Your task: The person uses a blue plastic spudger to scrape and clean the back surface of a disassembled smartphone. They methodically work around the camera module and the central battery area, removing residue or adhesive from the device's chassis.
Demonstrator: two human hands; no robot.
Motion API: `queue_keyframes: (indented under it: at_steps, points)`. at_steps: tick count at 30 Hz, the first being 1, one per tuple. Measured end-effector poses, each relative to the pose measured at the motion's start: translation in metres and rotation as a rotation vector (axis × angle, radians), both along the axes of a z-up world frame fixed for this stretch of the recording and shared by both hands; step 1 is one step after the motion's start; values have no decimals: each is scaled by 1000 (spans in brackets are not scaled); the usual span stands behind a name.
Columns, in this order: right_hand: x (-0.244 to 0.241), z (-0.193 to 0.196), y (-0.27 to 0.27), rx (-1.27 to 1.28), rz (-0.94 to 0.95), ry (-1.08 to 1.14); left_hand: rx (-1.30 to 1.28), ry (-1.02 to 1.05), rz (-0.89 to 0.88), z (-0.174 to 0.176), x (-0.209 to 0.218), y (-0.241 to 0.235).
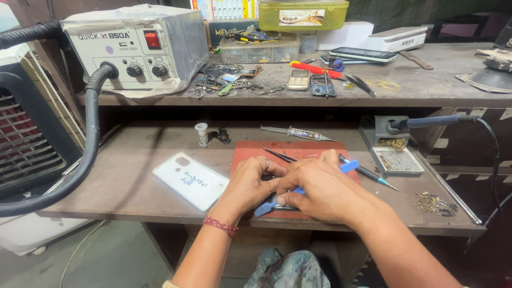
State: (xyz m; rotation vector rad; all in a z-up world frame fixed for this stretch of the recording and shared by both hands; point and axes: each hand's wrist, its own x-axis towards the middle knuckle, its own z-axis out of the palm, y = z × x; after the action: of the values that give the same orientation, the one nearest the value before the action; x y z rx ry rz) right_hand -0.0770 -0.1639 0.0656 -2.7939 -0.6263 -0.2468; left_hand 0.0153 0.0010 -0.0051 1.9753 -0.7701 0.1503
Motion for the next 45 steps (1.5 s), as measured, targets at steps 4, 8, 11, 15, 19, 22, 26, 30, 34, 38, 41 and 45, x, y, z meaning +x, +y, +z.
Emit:
queue_keyframes:
  at_steps: [4, 8, 11, 15, 19, 22, 26, 30, 34, 38, 41, 45]
  points:
    - [-2, 8, -19, -109, -124, 120, 31, 39, 20, 3, -5, 0]
    - [-10, 15, -46, -182, -227, 209, 33, 11, 29, 6, -9, 0]
    - [-19, 22, -67, -186, -226, 178, 34, -1, 25, 5, -9, 0]
    - [-28, 39, -73, -334, -409, 321, 42, -35, 22, 4, -9, 0]
    - [-35, 52, -76, -312, -415, 272, 37, 14, 16, 6, -8, -1]
    - [-35, 51, -79, -254, -409, 278, 71, -26, -5, 11, -10, -1]
    - [-29, 38, -88, -177, -371, 241, 107, -280, -40, 19, -17, -4]
    - [-20, 23, -95, -79, -305, 188, 70, -464, -154, 20, -27, -24]
    - [-16, 13, -92, -86, -217, 128, 83, -409, -158, 16, -35, -41]
    - [-16, 12, -96, -121, -230, 177, 102, -384, -151, 10, -34, -43]
    - [-20, 19, -100, -176, -290, 229, 105, -368, -157, 7, -29, -43]
    - [-23, 33, -102, -308, -377, 293, 137, -303, -118, 4, -27, -44]
